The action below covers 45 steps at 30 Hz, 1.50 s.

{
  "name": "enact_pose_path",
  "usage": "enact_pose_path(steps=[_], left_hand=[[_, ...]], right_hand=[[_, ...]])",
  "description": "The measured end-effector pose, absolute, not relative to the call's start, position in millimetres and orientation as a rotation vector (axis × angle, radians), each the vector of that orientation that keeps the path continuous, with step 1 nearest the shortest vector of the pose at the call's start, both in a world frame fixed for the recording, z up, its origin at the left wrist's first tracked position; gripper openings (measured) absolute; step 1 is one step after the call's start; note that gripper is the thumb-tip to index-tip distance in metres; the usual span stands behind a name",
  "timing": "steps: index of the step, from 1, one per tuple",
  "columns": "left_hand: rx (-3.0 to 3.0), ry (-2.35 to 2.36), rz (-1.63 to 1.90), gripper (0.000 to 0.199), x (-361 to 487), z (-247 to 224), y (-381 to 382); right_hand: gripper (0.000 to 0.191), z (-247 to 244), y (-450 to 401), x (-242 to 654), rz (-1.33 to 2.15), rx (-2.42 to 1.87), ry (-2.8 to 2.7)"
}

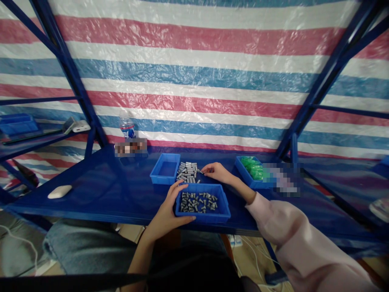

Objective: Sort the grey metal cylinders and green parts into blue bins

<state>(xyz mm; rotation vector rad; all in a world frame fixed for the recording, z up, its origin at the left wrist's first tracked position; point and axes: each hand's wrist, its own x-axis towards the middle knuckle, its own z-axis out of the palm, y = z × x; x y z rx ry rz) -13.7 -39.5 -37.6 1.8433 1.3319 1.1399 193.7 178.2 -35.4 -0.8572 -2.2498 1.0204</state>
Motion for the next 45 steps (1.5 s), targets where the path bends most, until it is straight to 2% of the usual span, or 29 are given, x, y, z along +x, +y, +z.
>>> enact_pose_path(steps=[5,10,16,28,37,45], left_hand=[[1.857,1.328,1.138,0.075,-14.4,-38.3,-38.9],[1.856,1.337,1.141,0.075,-13.2,-37.0,-39.3],[1.852,1.339,1.149,0.075,-13.2,-36.8,-39.5],[1.872,1.329,1.166,0.075,-14.2,-38.6,-38.9],[1.863,1.335,1.16,0.075,-14.2,-38.3,-39.8],[1.864,1.335,1.165,0.076,-13.7,-39.4,-39.1]], right_hand=[[0.032,-26.8,166.4,188.3,1.523,-0.776,-1.926],[0.032,-12.7,148.7,186.4,1.877,-0.614,-1.639],[0.035,-11.0,140.6,185.2,2.116,-0.477,-1.893],[0.036,-9.9,138.6,187.4,2.061,-0.59,-1.908],[0.042,-28.1,156.6,183.4,1.622,-0.774,-1.994],[0.032,-36.4,160.2,183.8,1.226,-0.738,-2.286]])
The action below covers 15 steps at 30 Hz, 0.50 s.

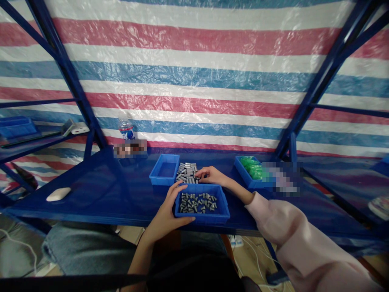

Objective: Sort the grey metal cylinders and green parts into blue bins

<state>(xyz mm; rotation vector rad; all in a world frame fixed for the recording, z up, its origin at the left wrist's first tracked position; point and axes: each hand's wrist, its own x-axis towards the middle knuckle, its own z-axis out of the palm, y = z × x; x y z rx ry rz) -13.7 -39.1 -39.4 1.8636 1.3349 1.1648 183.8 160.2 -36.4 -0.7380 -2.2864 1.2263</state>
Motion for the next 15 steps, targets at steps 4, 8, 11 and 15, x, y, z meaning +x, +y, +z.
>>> enact_pose_path(steps=[4,8,11,15], left_hand=[[1.856,1.334,1.163,0.076,-13.9,-39.0,-39.6],[1.855,1.337,1.16,0.076,-13.4,-38.3,-40.0],[1.854,1.335,1.172,0.075,-12.8,-38.1,-40.0],[1.854,1.334,1.176,0.076,-12.9,-37.7,-39.7]], right_hand=[[0.024,-38.1,161.6,185.2,1.094,-0.733,-2.338],[0.018,-39.8,163.8,185.7,0.95,-0.751,-2.366],[0.021,-39.7,164.3,184.8,0.923,-0.741,-2.377],[0.028,-35.2,161.7,183.8,1.058,-0.777,-2.291]])
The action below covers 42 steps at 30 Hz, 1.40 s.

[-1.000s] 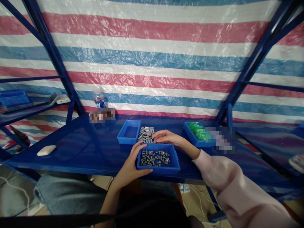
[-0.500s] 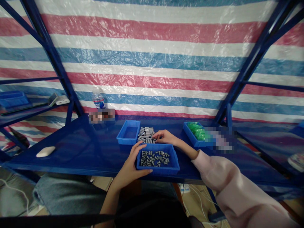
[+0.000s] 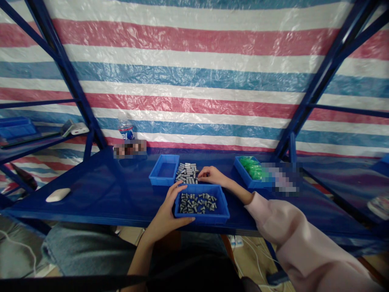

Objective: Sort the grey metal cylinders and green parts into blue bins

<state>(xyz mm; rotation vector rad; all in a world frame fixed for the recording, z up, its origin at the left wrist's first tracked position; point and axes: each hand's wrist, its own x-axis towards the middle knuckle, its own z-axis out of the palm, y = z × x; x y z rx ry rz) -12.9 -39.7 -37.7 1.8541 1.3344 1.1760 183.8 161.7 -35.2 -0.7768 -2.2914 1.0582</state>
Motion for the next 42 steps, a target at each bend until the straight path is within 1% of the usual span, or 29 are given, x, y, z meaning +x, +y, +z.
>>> enact_pose_path(steps=[4,9,11,13,16,19,21,25,27,29,33,37,42], left_hand=[[1.858,1.338,1.155,0.076,-13.3,-37.7,-39.4],[1.87,1.333,1.162,0.076,-13.3,-39.1,-38.8],[1.87,1.331,1.167,0.076,-13.4,-39.1,-38.8],[1.867,1.332,1.173,0.075,-13.5,-38.8,-39.1],[1.863,1.335,1.175,0.075,-13.7,-38.2,-39.3],[1.859,1.341,1.167,0.075,-13.5,-38.1,-39.2],[1.855,1.341,1.161,0.075,-13.2,-38.0,-39.3],[1.845,1.338,1.16,0.075,-12.1,-37.2,-39.7],[1.845,1.336,1.161,0.075,-11.7,-37.0,-39.7],[1.844,1.337,1.157,0.075,-11.6,-37.2,-39.6],[1.847,1.332,1.147,0.075,-12.6,-38.5,-39.3],[1.856,1.336,1.142,0.075,-13.6,-38.8,-39.1],[1.868,1.337,1.14,0.076,-13.6,-38.9,-38.8]], right_hand=[[0.034,-26.8,155.8,183.5,1.363,-0.827,-2.091],[0.035,-18.7,147.3,183.9,1.675,-0.745,-1.825],[0.033,-14.0,142.9,185.8,1.775,-0.695,-1.861],[0.029,-8.4,138.3,188.1,1.843,-0.596,-2.021],[0.026,-3.1,134.7,190.0,1.841,-0.523,-2.189],[0.028,-8.5,140.0,188.5,1.715,-0.628,-2.136],[0.03,-18.0,148.4,186.8,1.564,-0.705,-2.106],[0.028,-39.9,165.7,184.5,1.024,-0.845,-2.191],[0.033,-47.4,170.4,184.4,0.762,-0.84,-2.283],[0.035,-52.0,172.9,184.7,0.58,-0.829,-2.373],[0.034,-57.7,176.2,185.3,0.444,-0.832,-2.449],[0.044,-61.1,179.0,184.0,0.354,-0.898,-2.428],[0.053,-56.1,174.9,180.0,0.325,-1.031,-2.5]])
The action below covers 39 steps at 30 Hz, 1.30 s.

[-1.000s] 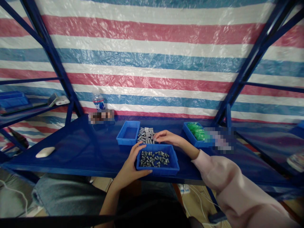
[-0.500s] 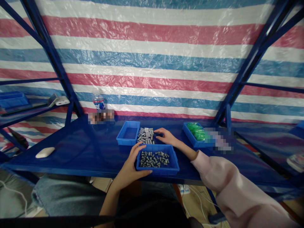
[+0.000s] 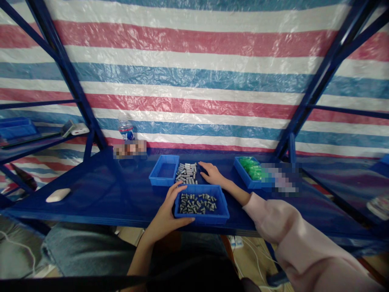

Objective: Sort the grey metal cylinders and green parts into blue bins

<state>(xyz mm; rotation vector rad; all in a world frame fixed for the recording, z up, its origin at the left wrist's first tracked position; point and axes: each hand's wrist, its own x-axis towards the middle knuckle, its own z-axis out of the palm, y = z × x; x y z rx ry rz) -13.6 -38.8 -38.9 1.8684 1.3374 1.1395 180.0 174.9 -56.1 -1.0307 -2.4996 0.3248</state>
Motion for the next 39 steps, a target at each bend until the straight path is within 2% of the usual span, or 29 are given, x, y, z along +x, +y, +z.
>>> enact_pose_path(steps=[8,17,23,27,32,35,39], left_hand=[[1.868,1.337,1.141,0.075,-13.6,-40.0,-39.6],[1.865,1.338,1.14,0.076,-12.9,-39.1,-38.7],[1.857,1.345,1.147,0.076,-13.3,-40.6,-39.3],[1.868,1.339,1.155,0.076,-13.5,-41.9,-38.5],[1.864,1.346,1.145,0.075,-13.2,-40.2,-38.5],[1.863,1.349,1.143,0.075,-13.2,-38.8,-39.3],[1.868,1.343,1.152,0.075,-13.4,-38.7,-39.8]], right_hand=[[0.066,-44.0,170.0,174.5,0.336,-0.979,-2.644],[0.045,-50.1,176.1,174.7,0.185,-0.836,-2.465],[0.028,-56.2,182.4,175.0,0.331,-0.772,-2.435],[0.028,-58.9,183.4,174.6,0.42,-0.765,-2.308],[0.029,-58.4,180.8,174.0,0.748,-0.81,-2.082],[0.023,-48.7,175.4,174.7,1.159,-0.775,-1.869],[0.035,-22.3,157.5,180.7,1.753,-0.545,-1.65]])
